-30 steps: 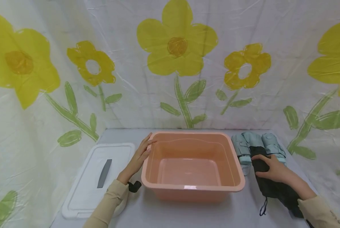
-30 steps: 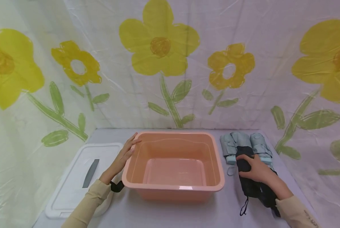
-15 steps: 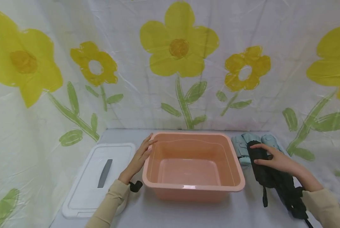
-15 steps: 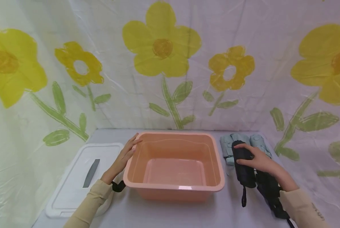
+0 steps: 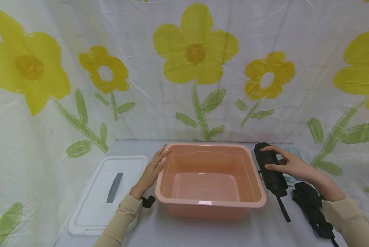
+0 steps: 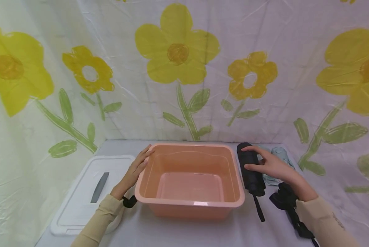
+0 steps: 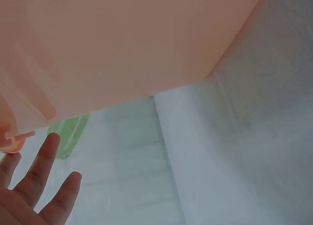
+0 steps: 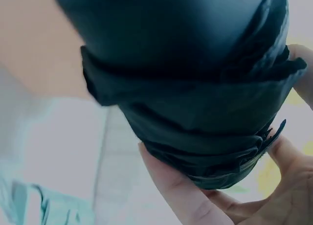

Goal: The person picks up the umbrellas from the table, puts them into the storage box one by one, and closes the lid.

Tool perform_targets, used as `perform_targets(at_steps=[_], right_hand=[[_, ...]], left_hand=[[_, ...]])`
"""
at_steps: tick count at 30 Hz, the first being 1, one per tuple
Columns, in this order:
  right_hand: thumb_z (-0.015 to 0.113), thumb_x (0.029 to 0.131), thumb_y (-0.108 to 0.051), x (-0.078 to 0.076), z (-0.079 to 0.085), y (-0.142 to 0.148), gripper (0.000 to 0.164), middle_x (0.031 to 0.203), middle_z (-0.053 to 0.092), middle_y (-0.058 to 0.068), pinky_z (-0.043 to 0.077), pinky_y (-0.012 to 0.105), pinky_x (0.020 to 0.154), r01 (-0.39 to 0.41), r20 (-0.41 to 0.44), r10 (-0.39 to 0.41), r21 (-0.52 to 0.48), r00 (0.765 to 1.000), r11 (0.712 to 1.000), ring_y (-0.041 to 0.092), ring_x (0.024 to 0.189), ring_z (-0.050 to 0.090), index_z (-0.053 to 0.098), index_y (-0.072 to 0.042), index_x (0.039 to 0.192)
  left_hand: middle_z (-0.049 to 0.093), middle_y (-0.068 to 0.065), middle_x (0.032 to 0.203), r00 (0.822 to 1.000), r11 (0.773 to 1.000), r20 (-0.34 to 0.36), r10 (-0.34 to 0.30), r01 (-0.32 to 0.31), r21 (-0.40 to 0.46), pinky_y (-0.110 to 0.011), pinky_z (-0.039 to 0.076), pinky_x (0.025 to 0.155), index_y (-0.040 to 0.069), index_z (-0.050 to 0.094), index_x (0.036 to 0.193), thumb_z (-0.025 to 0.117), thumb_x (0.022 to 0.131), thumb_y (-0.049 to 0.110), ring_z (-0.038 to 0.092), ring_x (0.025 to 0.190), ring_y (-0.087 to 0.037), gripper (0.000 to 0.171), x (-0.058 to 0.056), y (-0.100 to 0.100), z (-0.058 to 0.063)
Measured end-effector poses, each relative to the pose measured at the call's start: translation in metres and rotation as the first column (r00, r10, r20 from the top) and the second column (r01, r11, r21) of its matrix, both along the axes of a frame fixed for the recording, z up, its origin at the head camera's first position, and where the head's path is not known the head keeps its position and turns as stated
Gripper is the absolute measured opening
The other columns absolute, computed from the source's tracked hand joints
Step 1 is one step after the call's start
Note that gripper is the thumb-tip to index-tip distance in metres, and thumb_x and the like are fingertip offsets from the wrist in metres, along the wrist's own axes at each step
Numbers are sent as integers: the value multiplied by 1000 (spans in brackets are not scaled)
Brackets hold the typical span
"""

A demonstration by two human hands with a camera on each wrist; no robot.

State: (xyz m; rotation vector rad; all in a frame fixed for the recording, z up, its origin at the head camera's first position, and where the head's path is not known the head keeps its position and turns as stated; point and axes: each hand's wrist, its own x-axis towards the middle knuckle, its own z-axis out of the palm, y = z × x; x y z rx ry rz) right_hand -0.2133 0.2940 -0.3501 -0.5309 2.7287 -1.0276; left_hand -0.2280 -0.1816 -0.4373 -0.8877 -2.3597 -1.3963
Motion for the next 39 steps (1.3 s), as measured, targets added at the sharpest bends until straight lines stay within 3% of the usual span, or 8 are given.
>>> perform_targets(at_steps=[5,14,19,25,30,39], right_hand=[[63,87,-36,-5,6,-18,58,144,28,19,46,41,72,-22,13,23,-9,1000,1000,29,95,58,38,-22,136],[64,88,-27,-20,4,-52,57,141,26,25,51,42,70,-74,163,107,-195,981,978,35,97,60,36,-19,136],[65,87,-32,-26,-2,-66,56,134,33,24,51,42,72,-63,217,107,-197,970,978,33,99,59,37,-24,135],[64,87,-33,-33,-3,-79,56,127,42,23,51,40,74,-87,228,130,-189,965,978,31,100,56,36,-20,134],[65,86,-36,-39,-1,-90,58,131,38,21,52,39,70,-93,225,126,-150,966,984,32,101,54,37,-20,133],[68,84,-33,-47,-3,-115,62,133,36,23,54,41,71,-93,303,161,-226,939,970,28,95,60,35,-18,135]], left_hand=[[21,-20,151,1000,1000,-3,14,-14,-11,-63,26,100,-2,40,138,38,94,-4,20,137,-42,44,0,1,2],[21,-19,151,1000,1000,8,22,-21,-20,-62,26,102,-1,40,138,38,95,-3,19,138,-41,44,-1,0,3],[20,-17,152,1000,1000,23,18,-18,-19,-61,28,102,-1,39,139,37,95,-2,19,138,-41,43,0,1,4],[21,-18,151,999,999,27,23,-22,-28,-62,29,100,-2,40,138,37,95,-2,20,137,-41,43,2,1,6],[21,-19,151,1000,1000,22,18,-17,-25,-61,29,101,-2,40,138,37,96,-2,20,137,-41,42,3,2,7],[21,-19,151,999,999,29,32,-32,-18,-61,27,102,-2,41,137,37,96,-1,19,138,-40,41,5,3,5]])
